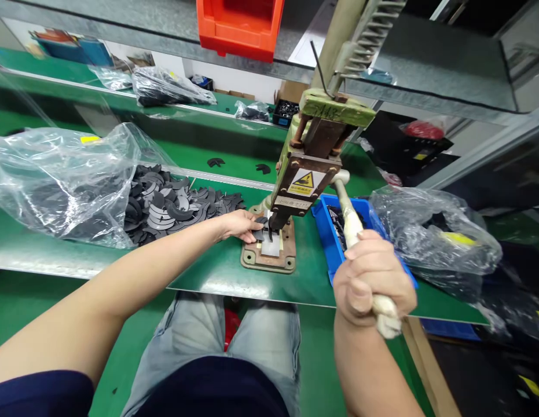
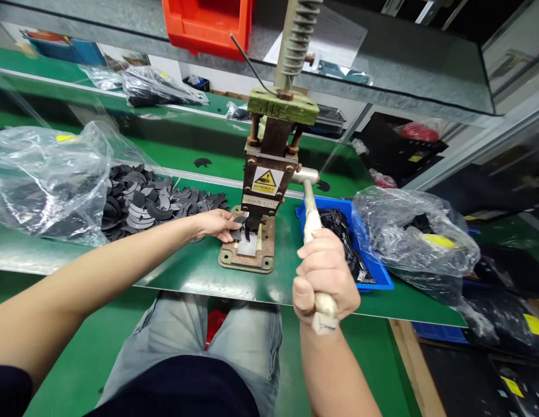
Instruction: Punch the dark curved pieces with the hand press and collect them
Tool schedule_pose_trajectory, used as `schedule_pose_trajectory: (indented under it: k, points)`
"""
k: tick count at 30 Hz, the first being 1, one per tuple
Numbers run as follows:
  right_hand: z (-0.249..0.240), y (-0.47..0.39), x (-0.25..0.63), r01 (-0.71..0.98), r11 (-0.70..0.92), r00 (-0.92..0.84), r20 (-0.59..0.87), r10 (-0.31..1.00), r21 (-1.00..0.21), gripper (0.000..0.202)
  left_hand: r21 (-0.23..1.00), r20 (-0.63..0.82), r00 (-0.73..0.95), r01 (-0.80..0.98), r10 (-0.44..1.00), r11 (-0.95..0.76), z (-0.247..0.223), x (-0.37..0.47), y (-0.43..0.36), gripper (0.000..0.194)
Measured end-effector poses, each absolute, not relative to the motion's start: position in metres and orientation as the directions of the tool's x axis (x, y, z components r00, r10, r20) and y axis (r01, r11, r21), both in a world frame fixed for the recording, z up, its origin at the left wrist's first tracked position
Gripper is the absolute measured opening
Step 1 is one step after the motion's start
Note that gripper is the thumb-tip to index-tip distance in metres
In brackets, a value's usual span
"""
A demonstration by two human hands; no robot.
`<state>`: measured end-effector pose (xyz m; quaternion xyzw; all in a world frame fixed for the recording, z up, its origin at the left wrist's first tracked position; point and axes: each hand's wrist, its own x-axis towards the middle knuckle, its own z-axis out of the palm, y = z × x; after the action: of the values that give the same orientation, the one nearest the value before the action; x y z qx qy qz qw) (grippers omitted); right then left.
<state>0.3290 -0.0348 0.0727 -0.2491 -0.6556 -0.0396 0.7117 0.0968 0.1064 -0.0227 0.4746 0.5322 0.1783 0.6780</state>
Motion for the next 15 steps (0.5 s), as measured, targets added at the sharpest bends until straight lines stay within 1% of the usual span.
schedule_pose_trajectory:
  k: [2, 3, 5, 6, 8, 10, 11, 12, 13, 15]
  points:
    - [0.103, -0.026, 0.329, 0.306, 0.902, 0.167, 0.95, 0.265, -0.306, 0.02, 0.834, -0.551, 0.366, 0.239, 0.75, 0.497, -0.021, 0.099, 0.103, 0.036]
    - [0.12, -0.02, 0.33, 0.272, 0.908, 0.184, 0.944, 0.275, -0.318, 0.019, 0.843, -0.538, 0.366, 0.221, 0.759, 0.491, -0.02, 0.099, 0.1, 0.038]
    - [0.151, -0.007, 0.335, 0.25, 0.892, 0.184, 0.923, 0.338, -0.377, 0.039, 0.869, -0.495, 0.354, 0.178, 0.794, 0.462, -0.018, 0.097, 0.092, 0.042]
    - [0.159, -0.002, 0.338, 0.255, 0.88, 0.191, 0.913, 0.361, -0.401, 0.046, 0.884, -0.467, 0.341, 0.159, 0.816, 0.44, -0.017, 0.094, 0.086, 0.042]
    - [0.157, 0.005, 0.344, 0.285, 0.863, 0.235, 0.904, 0.358, -0.416, 0.05, 0.918, -0.396, 0.321, 0.133, 0.86, 0.373, -0.011, 0.084, 0.071, 0.042]
    - [0.126, 0.003, 0.345, 0.329, 0.842, 0.342, 0.885, 0.317, -0.429, 0.044, 0.95, -0.311, 0.326, 0.121, 0.893, 0.287, -0.001, 0.07, 0.052, 0.042]
    - [0.101, 0.0, 0.342, 0.322, 0.809, 0.406, 0.843, 0.351, -0.492, 0.039, 0.961, -0.274, 0.339, 0.116, 0.9, 0.249, 0.005, 0.063, 0.042, 0.043]
    - [0.074, -0.005, 0.337, 0.281, 0.763, 0.415, 0.791, 0.45, -0.582, 0.036, 0.969, -0.248, 0.355, 0.112, 0.901, 0.222, 0.011, 0.056, 0.031, 0.044]
    - [0.047, -0.012, 0.328, 0.246, 0.709, 0.371, 0.739, 0.562, -0.662, 0.033, 0.972, -0.233, 0.37, 0.108, 0.899, 0.207, 0.017, 0.051, 0.02, 0.045]
    - [-0.002, -0.026, 0.306, 0.163, 0.57, 0.195, 0.592, 0.782, -0.806, 0.03, 0.975, -0.224, 0.397, 0.102, 0.89, 0.2, 0.028, 0.046, 0.001, 0.046]
